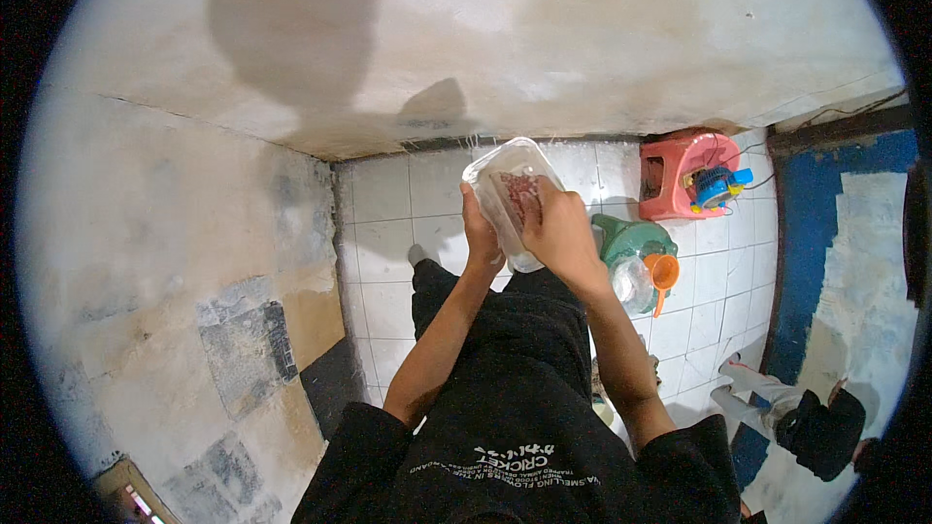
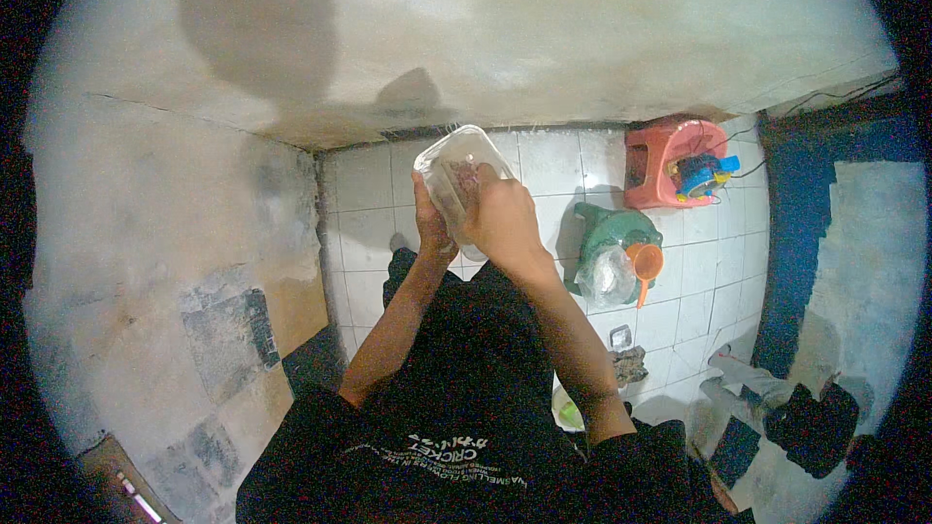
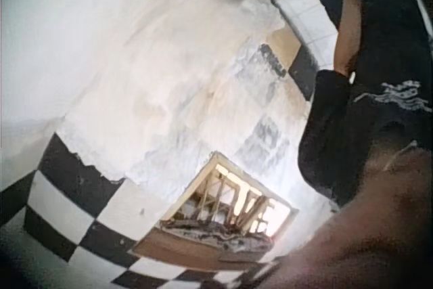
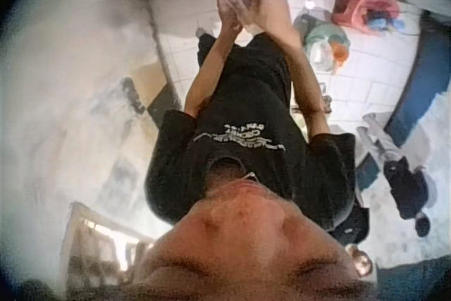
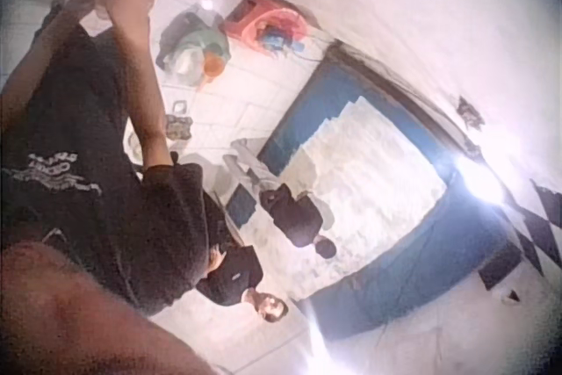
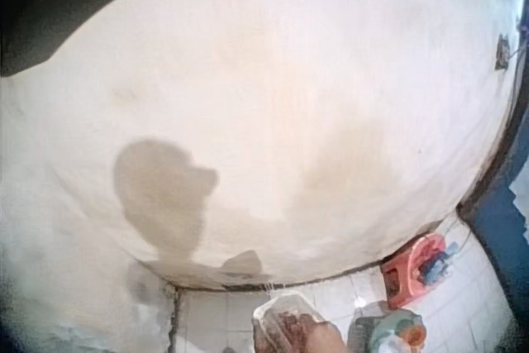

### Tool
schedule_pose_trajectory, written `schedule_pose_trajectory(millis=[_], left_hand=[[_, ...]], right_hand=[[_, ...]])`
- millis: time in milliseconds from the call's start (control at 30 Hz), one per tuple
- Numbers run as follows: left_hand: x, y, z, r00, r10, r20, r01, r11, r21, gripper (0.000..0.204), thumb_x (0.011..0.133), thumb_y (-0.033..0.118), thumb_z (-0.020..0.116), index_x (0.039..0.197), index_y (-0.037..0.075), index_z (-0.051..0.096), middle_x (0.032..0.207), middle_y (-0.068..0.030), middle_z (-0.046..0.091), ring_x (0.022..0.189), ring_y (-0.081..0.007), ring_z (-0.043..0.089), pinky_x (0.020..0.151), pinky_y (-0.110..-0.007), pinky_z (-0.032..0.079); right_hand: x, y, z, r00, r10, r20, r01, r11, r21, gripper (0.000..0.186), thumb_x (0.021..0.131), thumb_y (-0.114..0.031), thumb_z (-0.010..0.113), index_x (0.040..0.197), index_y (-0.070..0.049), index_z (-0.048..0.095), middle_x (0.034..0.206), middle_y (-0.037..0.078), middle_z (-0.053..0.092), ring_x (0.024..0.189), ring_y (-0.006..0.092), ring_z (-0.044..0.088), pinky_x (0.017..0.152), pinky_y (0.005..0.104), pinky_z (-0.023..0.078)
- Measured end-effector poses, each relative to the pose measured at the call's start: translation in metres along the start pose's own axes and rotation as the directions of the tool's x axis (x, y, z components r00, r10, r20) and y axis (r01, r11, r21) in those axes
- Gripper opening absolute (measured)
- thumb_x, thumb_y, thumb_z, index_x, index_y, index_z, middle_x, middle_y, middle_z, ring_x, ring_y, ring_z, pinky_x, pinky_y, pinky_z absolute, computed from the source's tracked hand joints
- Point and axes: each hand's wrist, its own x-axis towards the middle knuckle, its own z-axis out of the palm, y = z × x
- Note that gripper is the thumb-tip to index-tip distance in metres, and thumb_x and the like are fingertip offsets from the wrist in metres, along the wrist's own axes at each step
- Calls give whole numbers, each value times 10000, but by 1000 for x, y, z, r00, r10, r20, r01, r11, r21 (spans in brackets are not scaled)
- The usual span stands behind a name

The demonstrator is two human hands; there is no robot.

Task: The person applies wall putty to the corner and ceiling of a room using a plastic scraper and a container of putty.

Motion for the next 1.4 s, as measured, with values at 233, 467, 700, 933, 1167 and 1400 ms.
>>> schedule_pose_trajectory(millis=[233,467,700,933,1167,1400], left_hand=[[5,-10,22,997,65,-30,-65,998,-11,635,914,576,286,1240,54,444,1152,-114,537,1063,-238,521,937,-365,401],[5,-32,29,993,101,-57,-101,995,4,632,912,575,301,1252,59,431,1190,-103,517,1113,-230,491,955,-368,391],[-20,-20,69,979,130,-157,-107,983,152,696,905,598,269,1345,60,297,1299,-129,422,1185,-269,435,994,-404,361],[-27,-41,31,987,161,-12,-158,977,144,669,914,582,274,1283,38,395,1217,-110,505,1132,-234,478,977,-366,358],[-89,-17,46,994,75,-75,-77,997,-22,634,925,564,261,1289,60,381,1247,-111,472,1157,-237,451,974,-387,370],[-109,-18,-6,995,76,58,-67,986,-156,577,928,540,319,1241,67,423,1129,-69,514,1033,-195,499,929,-341,385]], right_hand=[[18,24,-12,991,-47,124,53,998,-43,238,761,-142,549,938,16,555,694,248,605,642,402,611,610,481,502],[15,26,-28,982,-115,150,131,986,-106,241,783,-170,544,943,10,554,662,233,602,626,395,610,605,477,495],[15,23,-85,994,-99,40,101,994,-46,155,758,-93,554,861,23,559,660,244,579,628,413,589,563,476,480],[-31,-17,-55,990,-100,99,128,933,-337,291,731,-147,588,992,-18,585,687,159,624,588,341,627,531,441,505],[-81,-40,-67,972,-138,-193,80,957,-280,316,778,-67,547,1084,10,545,735,211,613,628,355,612,547,415,486],[-121,-60,0,997,-75,1,70,925,-374,386,705,-67,564,1083,11,547,850,170,638,708,311,641,607,390,517]])
